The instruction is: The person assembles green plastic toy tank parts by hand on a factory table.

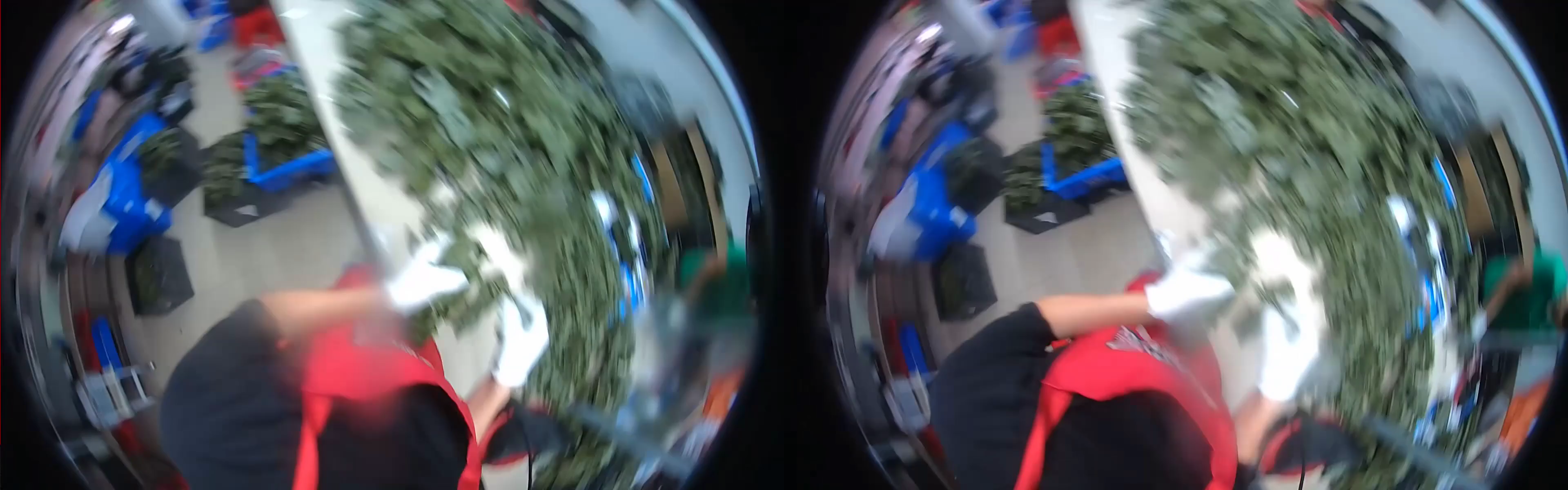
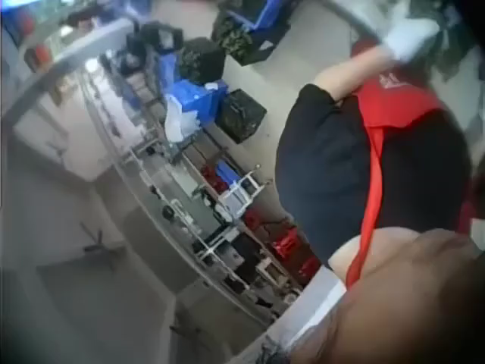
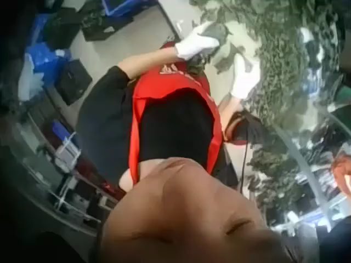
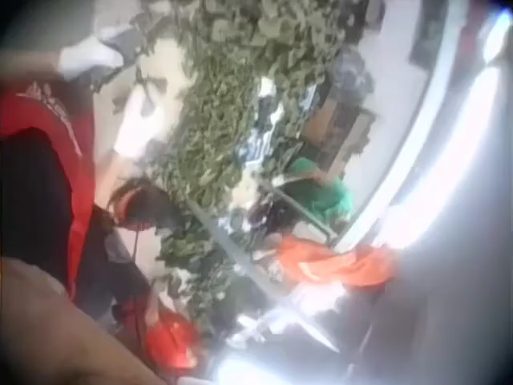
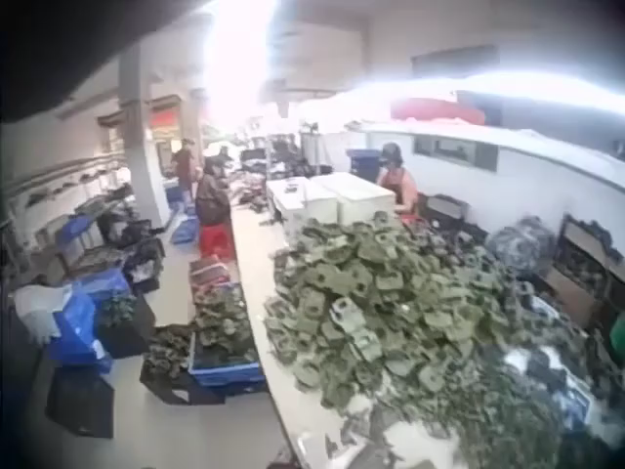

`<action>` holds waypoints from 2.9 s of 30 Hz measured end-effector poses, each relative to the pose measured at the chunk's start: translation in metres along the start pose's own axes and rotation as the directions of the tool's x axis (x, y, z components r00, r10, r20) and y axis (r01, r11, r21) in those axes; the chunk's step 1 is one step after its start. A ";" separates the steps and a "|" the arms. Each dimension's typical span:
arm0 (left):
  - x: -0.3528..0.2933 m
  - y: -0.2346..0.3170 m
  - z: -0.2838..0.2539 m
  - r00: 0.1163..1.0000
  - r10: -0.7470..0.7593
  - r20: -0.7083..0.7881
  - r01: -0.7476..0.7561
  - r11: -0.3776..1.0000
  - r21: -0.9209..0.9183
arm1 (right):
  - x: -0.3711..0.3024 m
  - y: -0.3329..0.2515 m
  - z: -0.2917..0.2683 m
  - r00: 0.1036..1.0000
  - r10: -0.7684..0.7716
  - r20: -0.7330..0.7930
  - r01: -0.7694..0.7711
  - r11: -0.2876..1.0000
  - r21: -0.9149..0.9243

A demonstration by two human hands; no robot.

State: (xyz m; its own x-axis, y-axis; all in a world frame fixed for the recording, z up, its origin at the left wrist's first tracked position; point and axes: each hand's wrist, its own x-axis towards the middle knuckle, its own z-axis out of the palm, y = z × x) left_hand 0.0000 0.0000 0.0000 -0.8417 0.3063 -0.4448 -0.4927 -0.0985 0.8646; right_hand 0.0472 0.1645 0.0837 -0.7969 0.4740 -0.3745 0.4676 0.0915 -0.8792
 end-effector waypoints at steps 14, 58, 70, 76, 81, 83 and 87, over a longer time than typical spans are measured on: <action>0.108 0.027 0.050 0.929 0.073 0.364 -0.087 0.996 0.023 | 0.092 0.055 0.028 0.827 -0.343 -0.445 0.337 0.937 -0.095; 0.173 0.004 0.017 0.783 -0.458 0.420 0.518 0.855 -0.032 | 0.115 0.136 -0.018 0.862 -0.499 0.092 0.507 0.855 -0.110; 0.125 -0.006 0.015 0.866 -0.320 0.384 0.288 0.947 0.141 | 0.044 0.100 0.046 0.977 -0.055 -0.204 0.010 0.977 -0.213; 0.113 -0.007 0.008 0.894 -0.261 0.365 0.199 0.960 0.199 | 0.028 0.091 0.058 0.918 -0.287 -0.275 0.117 0.856 -0.503; 0.107 -0.006 -0.003 0.907 -0.209 0.365 0.121 0.961 0.250 | 0.028 0.082 0.063 0.966 -0.183 -0.184 0.069 0.864 -0.498; 0.106 -0.006 -0.002 0.907 -0.200 0.371 0.106 0.960 0.258 | 0.027 0.081 0.060 0.983 -0.161 -0.084 0.096 0.854 -0.511; 0.107 -0.010 -0.007 0.894 -0.167 0.417 0.056 0.962 0.266 | 0.028 0.089 0.060 0.987 -0.153 -0.052 0.106 0.856 -0.507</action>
State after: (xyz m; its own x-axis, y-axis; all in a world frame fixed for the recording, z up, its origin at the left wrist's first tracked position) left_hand -0.0869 0.0277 -0.0578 -0.5778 0.6848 -0.4441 -0.4623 0.1738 0.8695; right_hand 0.0434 0.1331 -0.0225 -0.8379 0.4996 -0.2198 0.5097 0.5721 -0.6426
